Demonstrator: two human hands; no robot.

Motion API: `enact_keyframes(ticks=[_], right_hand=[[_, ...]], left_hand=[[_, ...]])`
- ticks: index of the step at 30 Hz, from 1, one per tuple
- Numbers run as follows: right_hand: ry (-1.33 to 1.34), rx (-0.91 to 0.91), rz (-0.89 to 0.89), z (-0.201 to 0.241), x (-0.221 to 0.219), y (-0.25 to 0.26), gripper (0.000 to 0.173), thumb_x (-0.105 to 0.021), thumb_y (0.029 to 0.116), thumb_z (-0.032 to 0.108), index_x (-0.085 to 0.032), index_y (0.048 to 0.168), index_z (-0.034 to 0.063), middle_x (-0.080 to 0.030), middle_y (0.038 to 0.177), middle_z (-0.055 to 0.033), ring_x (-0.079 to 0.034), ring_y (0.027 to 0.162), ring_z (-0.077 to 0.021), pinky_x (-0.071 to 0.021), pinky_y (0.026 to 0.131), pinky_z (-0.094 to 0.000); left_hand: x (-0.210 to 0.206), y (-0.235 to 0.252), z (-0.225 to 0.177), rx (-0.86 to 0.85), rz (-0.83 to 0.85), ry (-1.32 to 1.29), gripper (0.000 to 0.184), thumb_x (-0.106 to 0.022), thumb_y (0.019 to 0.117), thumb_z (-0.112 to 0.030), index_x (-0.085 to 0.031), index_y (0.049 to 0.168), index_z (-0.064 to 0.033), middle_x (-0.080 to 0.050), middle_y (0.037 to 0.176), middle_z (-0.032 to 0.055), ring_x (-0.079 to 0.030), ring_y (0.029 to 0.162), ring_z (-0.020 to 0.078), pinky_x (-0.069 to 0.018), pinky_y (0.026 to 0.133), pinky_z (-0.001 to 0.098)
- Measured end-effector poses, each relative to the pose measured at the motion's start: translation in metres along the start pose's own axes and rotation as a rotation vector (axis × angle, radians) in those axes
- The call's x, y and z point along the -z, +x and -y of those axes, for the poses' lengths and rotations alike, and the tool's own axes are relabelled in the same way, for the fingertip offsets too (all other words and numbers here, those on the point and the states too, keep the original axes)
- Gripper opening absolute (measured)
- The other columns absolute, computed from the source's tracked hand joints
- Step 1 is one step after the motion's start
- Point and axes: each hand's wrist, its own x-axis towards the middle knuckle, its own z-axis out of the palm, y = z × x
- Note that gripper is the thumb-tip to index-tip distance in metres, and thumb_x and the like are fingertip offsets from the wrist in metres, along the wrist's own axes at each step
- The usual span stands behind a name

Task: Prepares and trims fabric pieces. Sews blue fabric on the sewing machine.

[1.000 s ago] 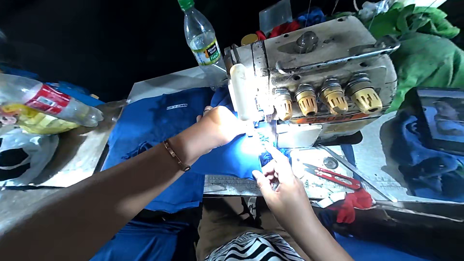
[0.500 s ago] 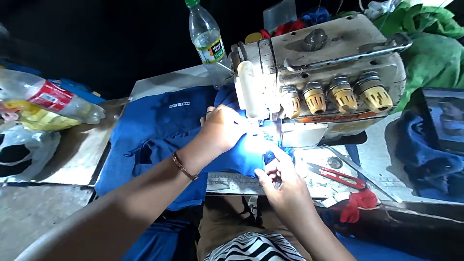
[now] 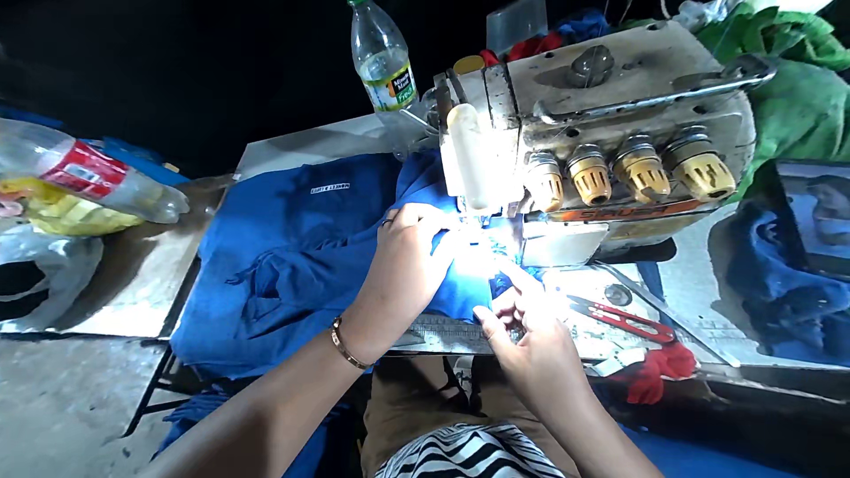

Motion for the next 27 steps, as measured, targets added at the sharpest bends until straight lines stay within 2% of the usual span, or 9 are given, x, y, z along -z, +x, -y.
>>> enact_keyframes(ticks=[4,6,11,13,18,24,27], right_hand=[[0.006,-0.017,-0.003,0.0,0.0,-0.001,0.051,-0.061,0.0945,0.029,-0.054,0.142,0.0102,-0.062,0.079,0.0083,-0.054,0.061,0.0019,-0.0467,0.054,-0.0154],[0.004,-0.01,-0.016,0.0,-0.001,-0.001,0.053,-0.062,0.0944,0.028,-0.054,0.144,0.0098,-0.063,0.08,0.0086,-0.055,0.062,0.0017,-0.0481,0.056,-0.0153],[0.004,-0.01,-0.037,0.0,-0.002,0.0,0.058,-0.063,0.0922,0.028,-0.054,0.146,0.0087,-0.062,0.083,0.0056,-0.053,0.061,0.001,-0.045,0.054,-0.0145],[0.028,-0.017,-0.034,-0.001,-0.002,0.0,0.057,-0.063,0.0922,0.027,-0.053,0.145,0.0096,-0.063,0.081,0.0079,-0.053,0.061,0.0028,-0.045,0.054,-0.013],[0.133,-0.063,-0.029,-0.003,-0.004,-0.001,0.043,-0.066,0.0923,0.025,-0.057,0.131,0.0094,-0.063,0.081,0.0093,-0.055,0.062,0.0049,-0.0475,0.056,-0.0114],[0.27,-0.243,0.067,-0.001,0.004,0.002,0.035,-0.07,0.0928,0.025,-0.061,0.123,0.01,-0.068,0.083,0.0045,-0.064,0.067,-0.0028,-0.056,0.061,-0.021],[0.378,-0.277,0.099,-0.003,0.007,0.002,0.012,-0.071,0.0949,0.022,-0.069,0.104,0.0139,-0.07,0.078,0.0028,-0.067,0.064,-0.0072,-0.057,0.058,-0.0235]], left_hand=[[-0.002,0.0,0.001,-0.008,-0.009,-0.012,0.017,-0.066,0.0969,-0.022,-0.078,0.107,-0.0151,-0.07,0.108,0.0041,-0.062,0.11,0.0219,-0.0469,0.095,0.0426],[-0.002,-0.001,0.001,-0.012,-0.016,-0.017,0.017,-0.067,0.0967,-0.022,-0.078,0.107,-0.0159,-0.071,0.109,0.0033,-0.062,0.11,0.0219,-0.047,0.096,0.043],[0.001,-0.004,-0.003,-0.015,0.011,-0.024,0.016,-0.065,0.0976,-0.018,-0.078,0.107,-0.0142,-0.071,0.112,0.0041,-0.06,0.113,0.0254,-0.0446,0.097,0.0462],[0.001,-0.005,-0.002,-0.03,0.01,-0.022,0.016,-0.065,0.0974,-0.017,-0.078,0.106,-0.0142,-0.071,0.113,0.004,-0.06,0.114,0.0263,-0.0446,0.097,0.0471],[0.0,-0.007,-0.002,-0.026,0.018,-0.014,0.017,-0.065,0.0974,-0.019,-0.077,0.107,-0.0125,-0.07,0.112,0.0055,-0.059,0.114,0.0276,-0.0443,0.096,0.0506],[0.0,-0.008,0.002,-0.021,0.025,-0.019,0.02,-0.064,0.0992,-0.02,-0.076,0.112,-0.0124,-0.069,0.113,0.006,-0.059,0.114,0.0285,-0.0454,0.095,0.052],[0.0,-0.022,0.003,-0.1,-0.003,-0.056,0.032,-0.058,0.1023,-0.034,-0.074,0.119,-0.0129,-0.067,0.124,0.0062,-0.057,0.122,0.0263,-0.0446,0.101,0.0487]])
